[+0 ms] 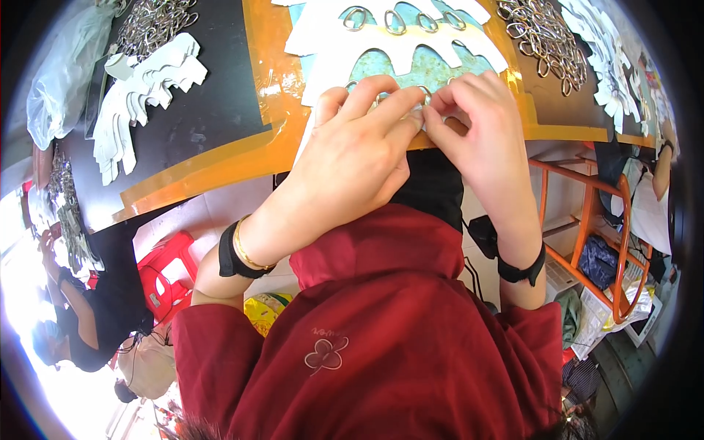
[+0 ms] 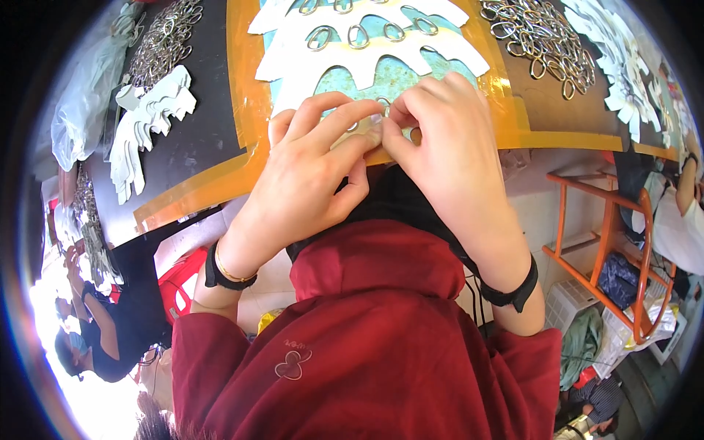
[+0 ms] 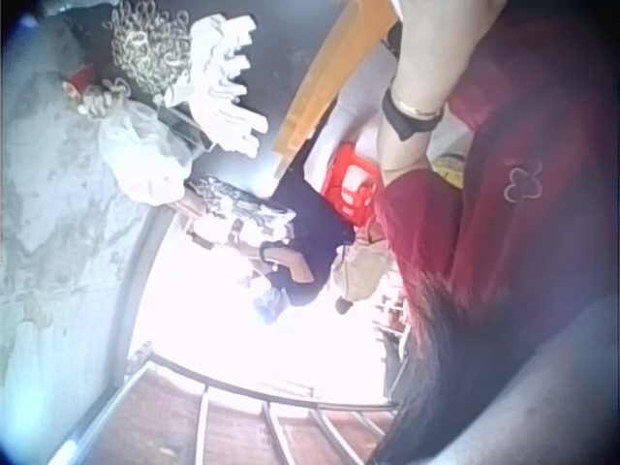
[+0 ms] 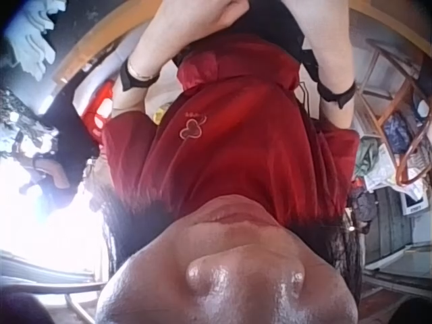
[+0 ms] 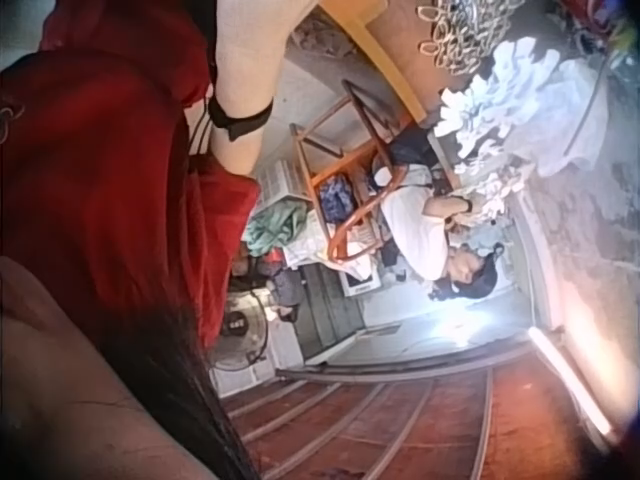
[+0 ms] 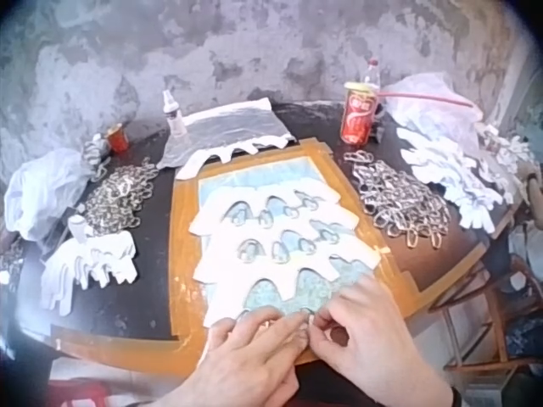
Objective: Applying adhesive to shoe upper components with a brush and attaching eyelet rings.
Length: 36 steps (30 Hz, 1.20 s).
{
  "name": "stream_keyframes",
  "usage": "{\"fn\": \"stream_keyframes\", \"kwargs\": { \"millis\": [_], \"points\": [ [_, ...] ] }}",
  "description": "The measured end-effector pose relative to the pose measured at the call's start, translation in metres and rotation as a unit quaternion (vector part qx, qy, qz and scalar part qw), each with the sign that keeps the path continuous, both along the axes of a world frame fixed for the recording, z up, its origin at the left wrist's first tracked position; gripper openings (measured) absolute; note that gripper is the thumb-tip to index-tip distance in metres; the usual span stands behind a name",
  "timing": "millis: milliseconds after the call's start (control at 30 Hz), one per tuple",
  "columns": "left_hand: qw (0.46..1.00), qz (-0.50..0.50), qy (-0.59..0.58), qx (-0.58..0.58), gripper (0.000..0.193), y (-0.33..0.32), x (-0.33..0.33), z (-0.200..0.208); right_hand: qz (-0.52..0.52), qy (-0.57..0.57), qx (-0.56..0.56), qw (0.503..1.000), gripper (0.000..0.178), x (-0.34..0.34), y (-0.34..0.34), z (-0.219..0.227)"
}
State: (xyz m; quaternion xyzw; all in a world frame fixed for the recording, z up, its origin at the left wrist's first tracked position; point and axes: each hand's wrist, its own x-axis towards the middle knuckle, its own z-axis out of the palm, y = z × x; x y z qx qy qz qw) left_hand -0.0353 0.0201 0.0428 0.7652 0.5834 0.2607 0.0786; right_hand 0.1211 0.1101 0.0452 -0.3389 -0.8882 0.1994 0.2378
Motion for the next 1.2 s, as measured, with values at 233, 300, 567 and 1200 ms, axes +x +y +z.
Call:
{"fn": "stream_keyframes", "kwargs": {
  "millis": [233,300,567,1200],
  "points": [
    [1.000,-0.010,0.026,0.006,0.025,0.003,0.001,0.001,-0.016,0.072,0.045,0.996,0.016,0.009,-0.009,-0.013],
    [1.000,-0.014,0.018,0.003,0.026,0.005,-0.001,0.001,-0.018,0.079,0.052,0.995,0.016,0.010,-0.009,-0.014],
    [0.998,-0.042,0.039,-0.008,0.029,0.006,-0.004,0.002,-0.064,0.043,0.014,0.997,0.011,0.010,-0.009,-0.009],
    [0.997,-0.043,0.056,-0.011,0.032,0.003,-0.003,0.000,-0.030,-0.028,0.113,0.993,0.011,0.000,-0.004,0.002]
  ]
}}
